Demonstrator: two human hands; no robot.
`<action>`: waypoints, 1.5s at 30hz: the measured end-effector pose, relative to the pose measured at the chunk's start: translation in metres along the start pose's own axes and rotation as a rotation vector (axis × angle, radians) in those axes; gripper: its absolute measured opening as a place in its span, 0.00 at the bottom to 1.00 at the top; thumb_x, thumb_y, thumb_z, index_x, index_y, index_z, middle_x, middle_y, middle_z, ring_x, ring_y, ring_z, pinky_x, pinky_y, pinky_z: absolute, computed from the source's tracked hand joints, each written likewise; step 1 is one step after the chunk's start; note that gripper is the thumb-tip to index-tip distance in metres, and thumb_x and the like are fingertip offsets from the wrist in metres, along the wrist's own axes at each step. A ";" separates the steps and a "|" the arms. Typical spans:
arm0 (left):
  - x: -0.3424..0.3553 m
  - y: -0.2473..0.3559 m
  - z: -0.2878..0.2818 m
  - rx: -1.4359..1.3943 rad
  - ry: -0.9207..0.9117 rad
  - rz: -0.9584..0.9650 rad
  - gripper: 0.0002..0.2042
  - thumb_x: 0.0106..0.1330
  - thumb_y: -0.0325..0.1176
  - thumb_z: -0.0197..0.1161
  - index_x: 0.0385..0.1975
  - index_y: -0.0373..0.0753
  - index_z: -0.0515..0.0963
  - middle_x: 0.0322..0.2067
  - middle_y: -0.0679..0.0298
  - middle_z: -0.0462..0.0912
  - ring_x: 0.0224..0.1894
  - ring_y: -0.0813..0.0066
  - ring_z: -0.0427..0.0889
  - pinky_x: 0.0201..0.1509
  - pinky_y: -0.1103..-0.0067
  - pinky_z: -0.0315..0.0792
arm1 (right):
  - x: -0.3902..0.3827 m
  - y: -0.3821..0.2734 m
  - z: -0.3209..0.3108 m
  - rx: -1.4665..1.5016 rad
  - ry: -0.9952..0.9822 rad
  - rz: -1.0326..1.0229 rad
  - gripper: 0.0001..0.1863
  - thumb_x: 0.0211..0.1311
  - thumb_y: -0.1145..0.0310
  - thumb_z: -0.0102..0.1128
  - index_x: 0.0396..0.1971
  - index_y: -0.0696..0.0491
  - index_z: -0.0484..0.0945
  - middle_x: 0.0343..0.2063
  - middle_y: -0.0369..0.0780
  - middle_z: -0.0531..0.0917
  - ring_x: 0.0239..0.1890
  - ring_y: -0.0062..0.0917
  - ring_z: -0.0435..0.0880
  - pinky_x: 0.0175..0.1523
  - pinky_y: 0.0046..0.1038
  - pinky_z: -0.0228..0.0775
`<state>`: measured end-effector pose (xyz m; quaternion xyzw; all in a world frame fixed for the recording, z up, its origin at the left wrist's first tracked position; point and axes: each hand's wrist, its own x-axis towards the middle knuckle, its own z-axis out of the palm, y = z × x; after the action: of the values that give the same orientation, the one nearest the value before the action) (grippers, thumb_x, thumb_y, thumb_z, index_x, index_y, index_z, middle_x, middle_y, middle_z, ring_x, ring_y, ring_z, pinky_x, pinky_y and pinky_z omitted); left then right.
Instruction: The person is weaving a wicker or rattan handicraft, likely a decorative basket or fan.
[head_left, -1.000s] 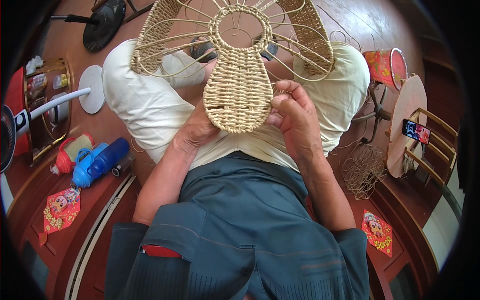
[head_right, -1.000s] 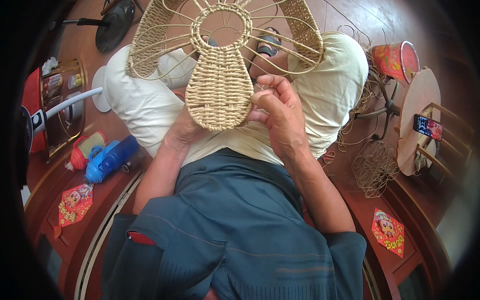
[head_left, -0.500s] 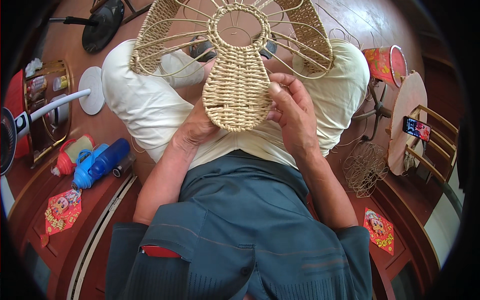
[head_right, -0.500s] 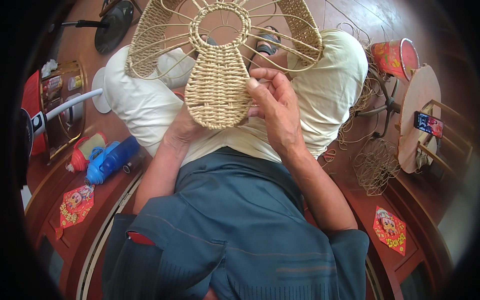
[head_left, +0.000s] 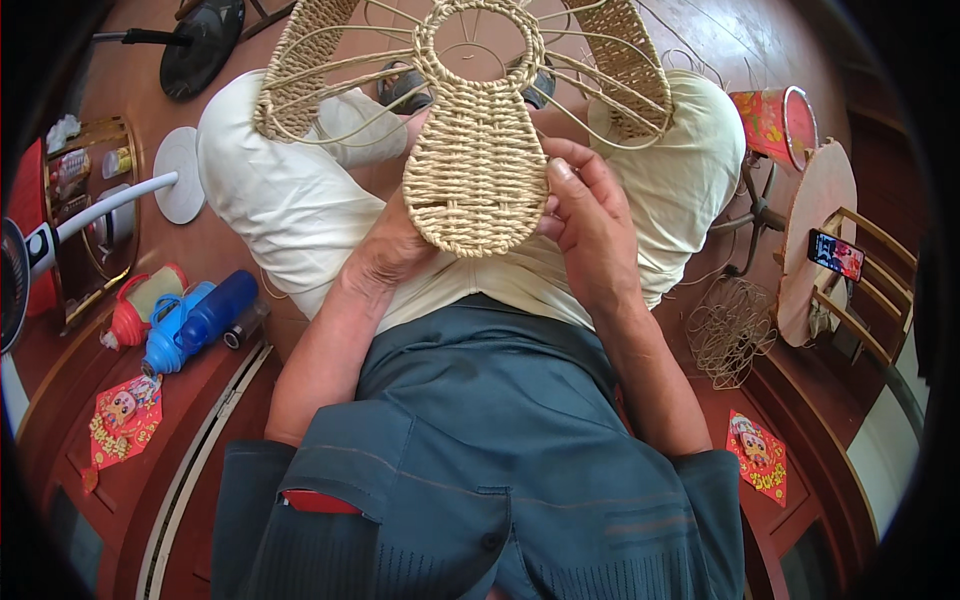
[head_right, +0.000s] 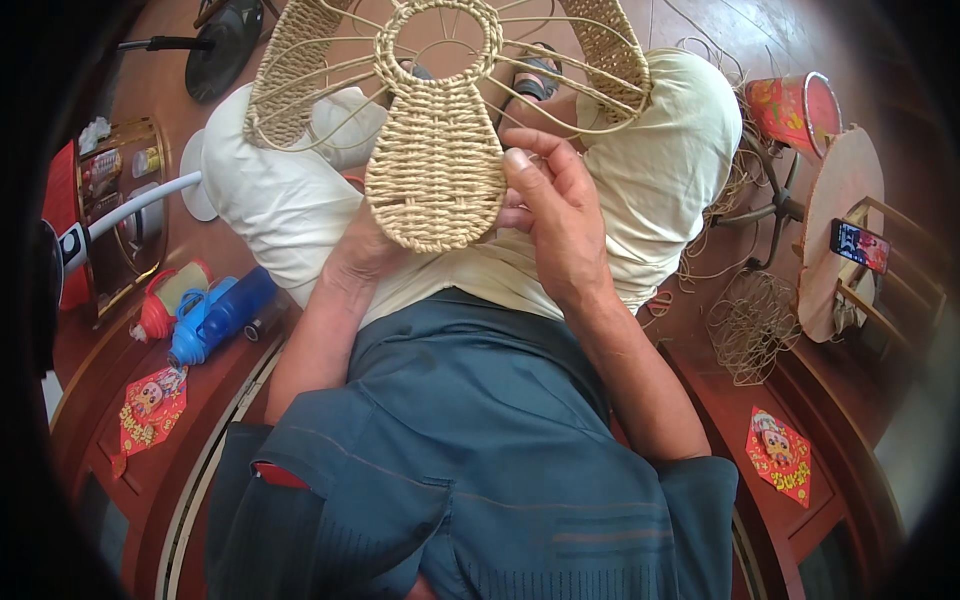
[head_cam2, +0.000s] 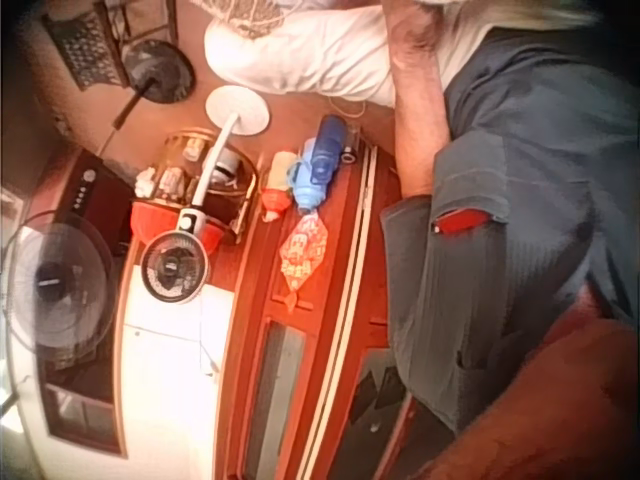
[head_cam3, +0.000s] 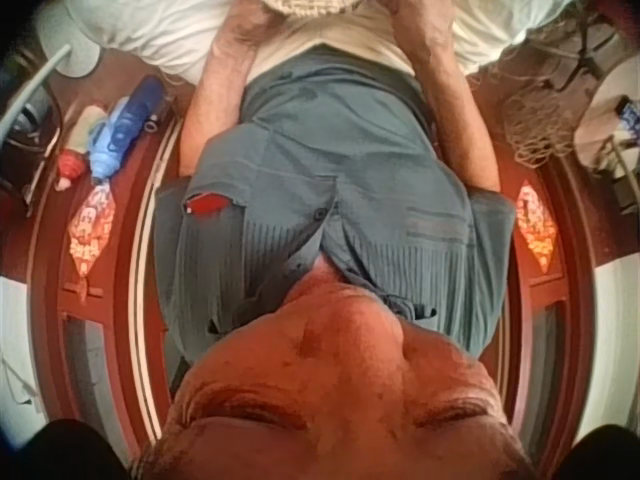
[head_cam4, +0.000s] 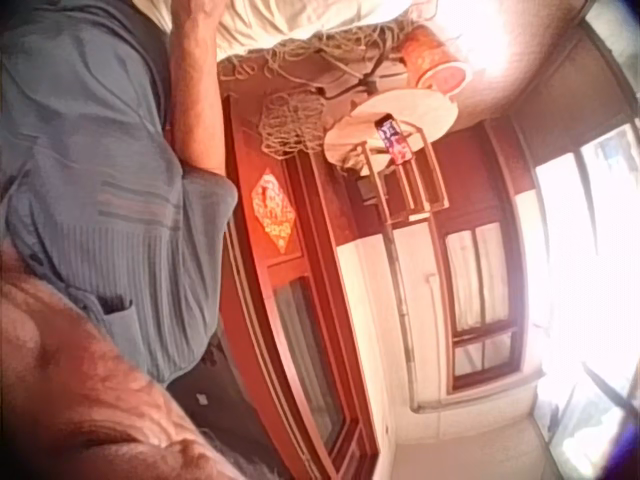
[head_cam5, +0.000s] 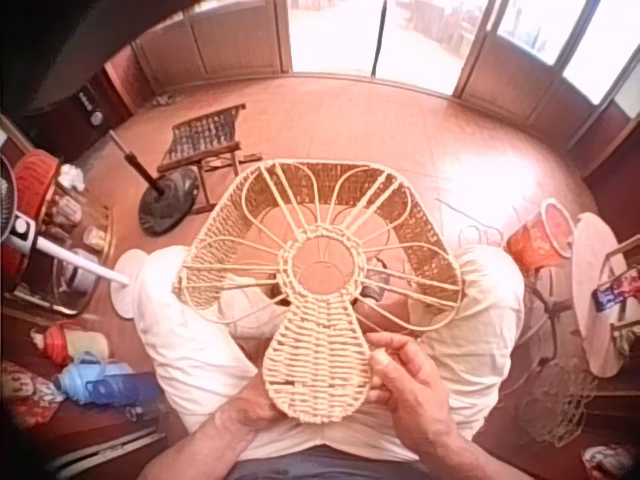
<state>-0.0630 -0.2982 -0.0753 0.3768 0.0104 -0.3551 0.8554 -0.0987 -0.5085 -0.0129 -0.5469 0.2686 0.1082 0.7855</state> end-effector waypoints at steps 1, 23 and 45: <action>0.000 0.000 0.000 0.003 0.000 -0.001 0.31 0.70 0.34 0.74 0.70 0.32 0.70 0.63 0.56 0.81 0.61 0.67 0.84 0.65 0.69 0.82 | -0.002 -0.001 -0.002 0.083 -0.038 0.058 0.20 0.79 0.65 0.59 0.64 0.58 0.72 0.40 0.34 0.83 0.38 0.14 0.82 0.45 0.21 0.80; -0.003 -0.006 -0.017 -0.082 0.019 -0.156 0.26 0.73 0.36 0.70 0.67 0.32 0.73 0.61 0.57 0.82 0.59 0.67 0.84 0.64 0.68 0.83 | -0.013 -0.001 -0.005 0.164 -0.135 0.106 0.29 0.69 0.77 0.62 0.69 0.56 0.67 0.45 0.36 0.85 0.46 0.19 0.86 0.51 0.25 0.82; -0.002 0.004 -0.002 -0.191 0.025 -0.053 0.26 0.72 0.27 0.70 0.68 0.33 0.72 0.60 0.59 0.83 0.59 0.69 0.85 0.66 0.70 0.82 | -0.021 -0.013 0.009 -0.974 0.026 -0.702 0.10 0.57 0.75 0.75 0.37 0.55 0.84 0.40 0.40 0.80 0.41 0.31 0.79 0.45 0.32 0.73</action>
<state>-0.0615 -0.2937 -0.0732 0.2976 0.0650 -0.3704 0.8775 -0.1072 -0.5026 0.0107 -0.9013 0.0010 -0.0536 0.4299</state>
